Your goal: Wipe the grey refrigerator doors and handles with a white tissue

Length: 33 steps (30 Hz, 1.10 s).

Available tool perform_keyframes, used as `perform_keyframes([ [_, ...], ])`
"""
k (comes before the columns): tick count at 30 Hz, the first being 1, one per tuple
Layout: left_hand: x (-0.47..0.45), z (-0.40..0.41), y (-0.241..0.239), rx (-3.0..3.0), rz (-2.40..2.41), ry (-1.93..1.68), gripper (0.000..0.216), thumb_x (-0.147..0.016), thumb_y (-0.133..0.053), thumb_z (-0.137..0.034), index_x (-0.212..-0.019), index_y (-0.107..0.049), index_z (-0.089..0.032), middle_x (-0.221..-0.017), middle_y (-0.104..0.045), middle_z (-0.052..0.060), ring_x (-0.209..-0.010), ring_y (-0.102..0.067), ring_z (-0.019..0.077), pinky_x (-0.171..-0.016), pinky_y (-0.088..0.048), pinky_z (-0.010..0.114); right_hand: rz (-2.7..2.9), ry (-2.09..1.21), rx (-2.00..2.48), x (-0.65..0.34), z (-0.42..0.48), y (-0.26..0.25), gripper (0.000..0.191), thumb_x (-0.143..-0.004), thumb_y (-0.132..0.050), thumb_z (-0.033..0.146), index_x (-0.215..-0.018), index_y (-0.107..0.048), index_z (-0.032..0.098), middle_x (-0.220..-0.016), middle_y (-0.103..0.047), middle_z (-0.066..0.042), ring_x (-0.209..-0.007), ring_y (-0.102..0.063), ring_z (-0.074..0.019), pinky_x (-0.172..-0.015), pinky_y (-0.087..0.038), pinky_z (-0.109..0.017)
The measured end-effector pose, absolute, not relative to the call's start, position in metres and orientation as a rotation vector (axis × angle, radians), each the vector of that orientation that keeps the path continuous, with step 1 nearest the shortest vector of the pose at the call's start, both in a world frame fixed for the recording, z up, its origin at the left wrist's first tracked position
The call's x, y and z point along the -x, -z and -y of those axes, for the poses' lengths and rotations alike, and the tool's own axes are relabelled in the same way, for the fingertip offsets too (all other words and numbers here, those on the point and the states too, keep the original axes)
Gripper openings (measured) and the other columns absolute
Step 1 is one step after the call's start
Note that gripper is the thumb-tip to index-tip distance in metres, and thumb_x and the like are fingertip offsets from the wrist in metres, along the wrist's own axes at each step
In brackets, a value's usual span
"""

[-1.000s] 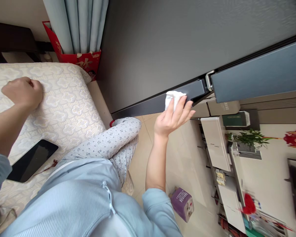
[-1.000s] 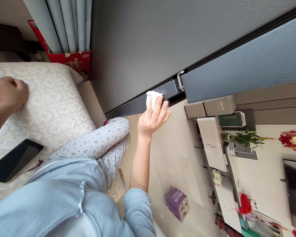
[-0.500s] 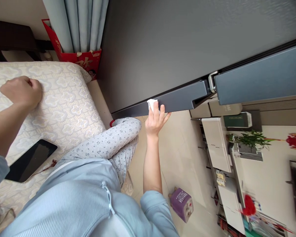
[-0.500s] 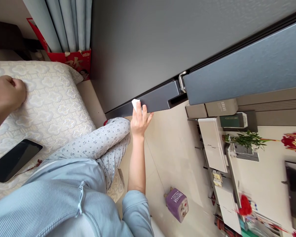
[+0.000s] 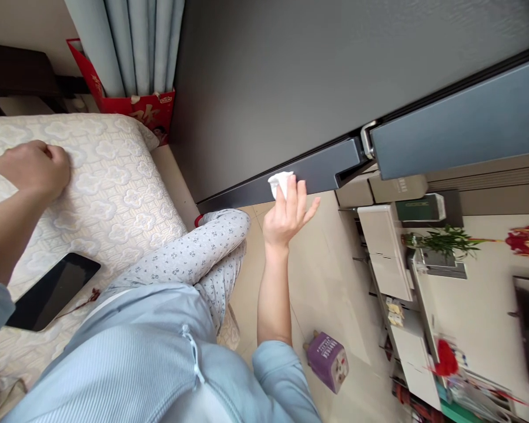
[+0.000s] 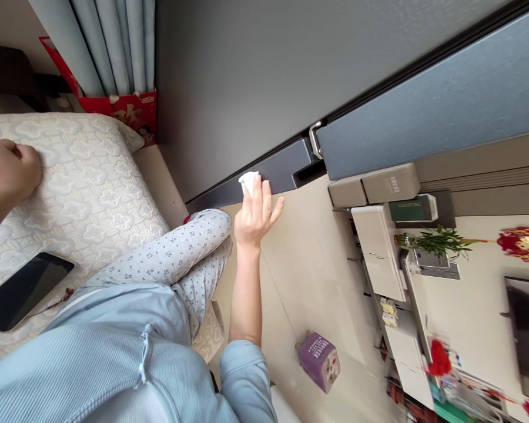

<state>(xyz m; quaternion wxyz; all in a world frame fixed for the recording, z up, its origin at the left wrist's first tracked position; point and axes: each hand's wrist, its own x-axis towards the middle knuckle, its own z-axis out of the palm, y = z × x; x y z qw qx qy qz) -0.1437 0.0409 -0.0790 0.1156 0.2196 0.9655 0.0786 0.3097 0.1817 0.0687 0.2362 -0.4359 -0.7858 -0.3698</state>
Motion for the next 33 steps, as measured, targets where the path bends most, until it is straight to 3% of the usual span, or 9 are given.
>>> perform_keyframes([
  [4, 0.140, -0.042, 0.074, -0.648, -2.842, -0.263, 0.044, -0.098, -0.035, -0.040, -0.100, -0.068, -0.011, -0.097, -0.066, 0.017, -0.103, -0.065, 0.0364, -0.076, -0.038, 0.041, 1.973, 1.065, 1.071, -0.295, -0.189, -0.115, 0.050, -0.107, -0.029, 0.010, -0.115, -0.078, 0.018, -0.138, -0.068, -0.010, -0.152, -0.045, -0.0264, -0.129, -0.028, -0.054],
  [6, 0.134, -0.040, 0.066, -0.672, -2.821, -0.314, 0.048, -0.105, -0.034, -0.044, -0.090, -0.060, -0.007, -0.081, -0.054, 0.012, -0.109, -0.062, 0.0368, -0.073, -0.023, 0.035, 1.912, 1.095, 1.046, -0.288, -0.191, -0.133, 0.049, -0.106, -0.029, 0.008, -0.120, -0.076, 0.016, -0.140, -0.066, -0.011, -0.153, -0.042, -0.0295, -0.128, -0.029, -0.056],
  [9, 0.125, -0.037, 0.053, -0.749, -2.712, -0.408, 0.053, -0.114, -0.019, -0.033, -0.079, -0.042, 0.001, -0.072, -0.027, 0.001, -0.128, -0.047, 0.0434, -0.074, 0.002, 0.046, 1.906, 1.143, 1.113, -0.280, -0.190, -0.144, 0.049, -0.105, -0.029, 0.007, -0.128, -0.073, 0.014, -0.145, -0.063, -0.013, -0.153, -0.041, -0.0336, -0.126, -0.029, -0.060],
  [11, 0.124, -0.036, 0.051, -0.787, -2.666, -0.451, 0.049, -0.114, -0.015, -0.024, -0.077, -0.034, 0.003, -0.073, -0.019, -0.003, -0.133, -0.040, 0.0446, -0.064, 0.006, 0.050, 1.936, 1.183, 1.170, -0.279, -0.188, -0.139, 0.049, -0.105, -0.030, 0.008, -0.132, -0.070, 0.014, -0.146, -0.061, -0.015, -0.152, -0.043, -0.0358, -0.126, -0.027, -0.064],
  [13, 0.128, -0.036, 0.057, -0.763, -2.708, -0.442, 0.050, -0.113, -0.024, -0.031, -0.078, -0.040, 0.001, -0.072, -0.021, -0.001, -0.126, -0.047, 0.0394, -0.073, 0.003, 0.047, 1.962, 1.230, 1.202, -0.279, -0.187, -0.129, 0.049, -0.104, -0.032, 0.010, -0.137, -0.068, 0.016, -0.148, -0.060, -0.015, -0.150, -0.044, -0.0376, -0.124, -0.024, -0.069],
  [16, 0.138, -0.038, 0.072, -0.682, -2.811, -0.388, 0.043, -0.104, -0.038, -0.042, -0.084, -0.055, -0.008, -0.072, -0.041, 0.006, -0.103, -0.059, 0.0298, -0.073, -0.019, 0.034, 1.983, 1.290, 1.223, -0.284, -0.187, -0.109, 0.048, -0.104, -0.036, 0.012, -0.139, -0.067, 0.021, -0.149, -0.060, -0.012, -0.150, -0.043, -0.0388, -0.123, -0.019, -0.074],
  [20, 0.145, -0.039, 0.083, -0.660, -2.836, -0.323, 0.042, -0.094, -0.034, -0.035, -0.098, -0.068, -0.011, -0.093, -0.064, 0.018, -0.094, -0.062, 0.0317, -0.081, -0.042, 0.044, 2.099, 1.254, 1.235, -0.294, -0.186, -0.079, 0.047, -0.103, -0.038, 0.015, -0.138, -0.069, 0.023, -0.151, -0.058, -0.012, -0.152, -0.041, -0.0370, -0.124, -0.015, -0.072],
  [28, 0.146, -0.038, 0.083, -0.663, -2.825, -0.326, 0.048, -0.093, -0.034, -0.036, -0.106, -0.072, -0.009, -0.100, -0.067, 0.020, -0.095, -0.064, 0.0316, -0.088, -0.047, 0.050, 2.335, 1.063, 1.213, -0.306, -0.180, -0.010, 0.045, -0.103, -0.045, 0.012, -0.140, -0.068, 0.024, -0.147, -0.061, -0.012, -0.142, -0.055, -0.0335, -0.126, -0.014, -0.069],
  [33, 0.148, -0.039, 0.087, -0.663, -2.829, -0.308, 0.051, -0.092, -0.032, -0.038, -0.108, -0.073, -0.011, -0.102, -0.068, 0.021, -0.095, -0.063, 0.0309, -0.085, -0.046, 0.046, 2.237, 1.115, 1.208, -0.308, -0.180, -0.003, 0.042, -0.102, -0.049, 0.016, -0.136, -0.071, 0.028, -0.144, -0.063, -0.012, -0.139, -0.057, -0.0354, -0.124, -0.017, -0.072],
])
